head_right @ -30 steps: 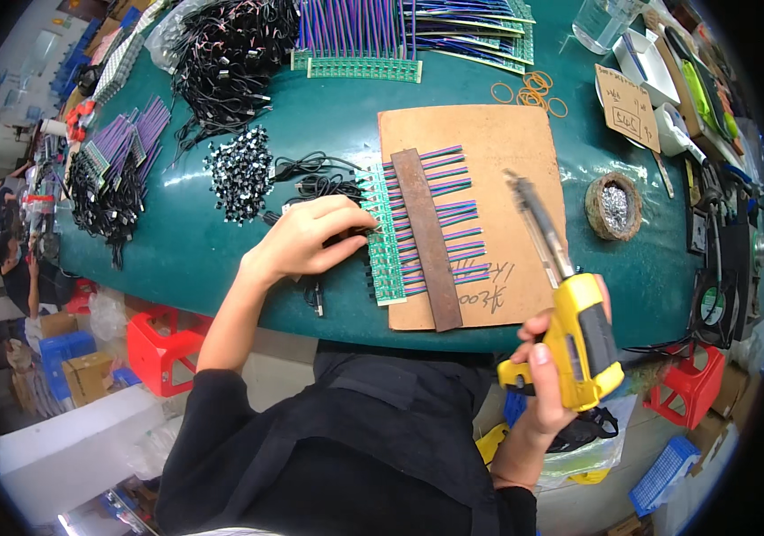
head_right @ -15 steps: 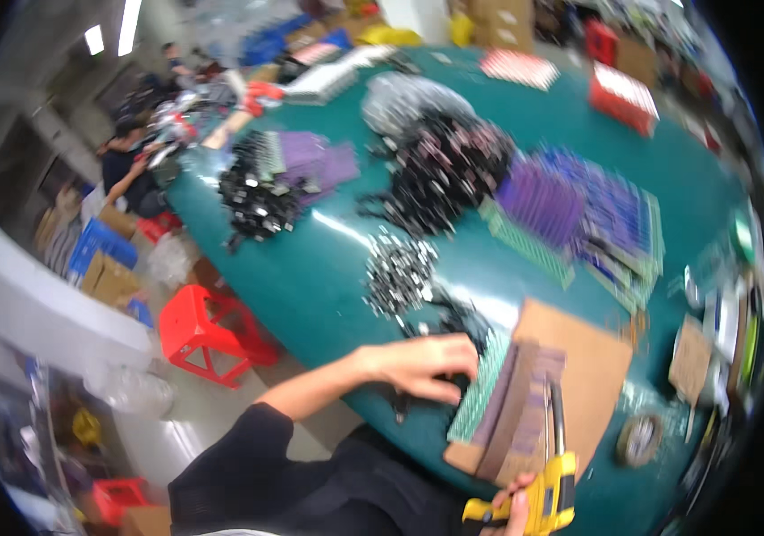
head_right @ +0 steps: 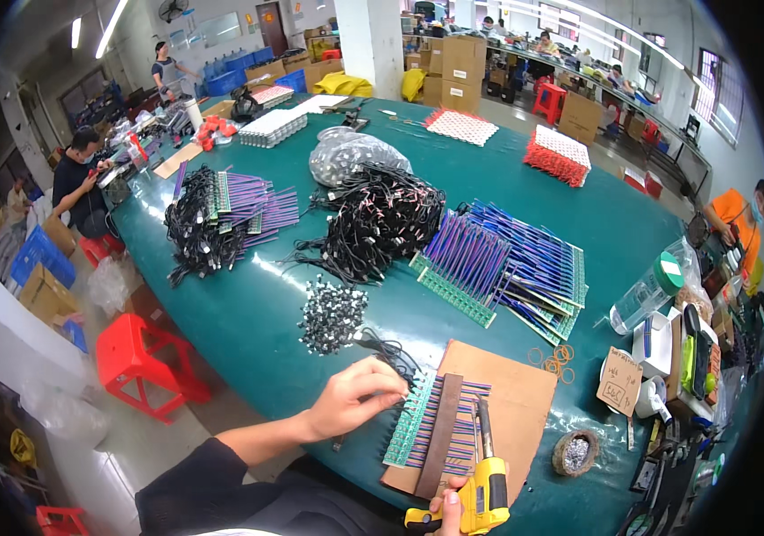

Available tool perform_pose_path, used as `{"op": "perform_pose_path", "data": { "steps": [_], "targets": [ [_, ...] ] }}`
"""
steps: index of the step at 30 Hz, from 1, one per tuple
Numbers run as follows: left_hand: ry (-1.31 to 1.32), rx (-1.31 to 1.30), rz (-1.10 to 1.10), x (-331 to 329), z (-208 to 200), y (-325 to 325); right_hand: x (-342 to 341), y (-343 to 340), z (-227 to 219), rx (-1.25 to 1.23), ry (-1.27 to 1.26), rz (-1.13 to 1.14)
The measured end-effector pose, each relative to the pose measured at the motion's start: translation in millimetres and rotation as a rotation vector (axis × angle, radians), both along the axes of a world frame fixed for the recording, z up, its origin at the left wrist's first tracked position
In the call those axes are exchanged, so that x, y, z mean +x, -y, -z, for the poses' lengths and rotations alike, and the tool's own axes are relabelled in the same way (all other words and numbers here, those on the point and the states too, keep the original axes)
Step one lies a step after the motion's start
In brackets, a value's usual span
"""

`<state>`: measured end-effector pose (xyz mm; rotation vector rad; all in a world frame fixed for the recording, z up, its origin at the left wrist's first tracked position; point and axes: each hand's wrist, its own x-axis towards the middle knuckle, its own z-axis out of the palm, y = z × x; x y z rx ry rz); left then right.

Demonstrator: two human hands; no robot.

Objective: The person places electronic components onto circuit board strips and solders them in place using a soldering gun.

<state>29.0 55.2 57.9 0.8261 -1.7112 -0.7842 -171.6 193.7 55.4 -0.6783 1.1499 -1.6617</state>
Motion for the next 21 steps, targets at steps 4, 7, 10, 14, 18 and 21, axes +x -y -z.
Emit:
{"op": "perform_pose_path", "data": {
  "steps": [4, 7, 10, 14, 18, 21],
  "targets": [
    [-0.542, 0.317, -0.076, 8.8, -7.6, 15.6, 1.2, -3.5, -3.4, 0.062, 0.0, -0.054],
    [-0.783, 0.34, -0.092, 22.1, -10.9, 16.2, 3.3, -6.8, -1.1, 0.092, 0.013, 0.004],
    [-0.523, 0.399, 0.057, 23.7, -14.0, -4.2, 8.7, -3.8, 4.0, -0.003, 0.026, -0.024],
    [-0.131, 0.429, 0.395, -11.3, -7.5, -38.6, 16.6, -1.2, 6.7, -0.013, -0.303, -0.027],
    [-0.065, 0.442, 0.52, -36.6, 1.1, -60.8, 19.3, -6.7, -6.2, -0.013, -0.495, -0.11],
    [-0.084, 0.427, 0.469, -44.1, 5.0, -65.2, 22.3, -7.2, -16.1, -0.043, -0.545, 0.011]
  ]
}}
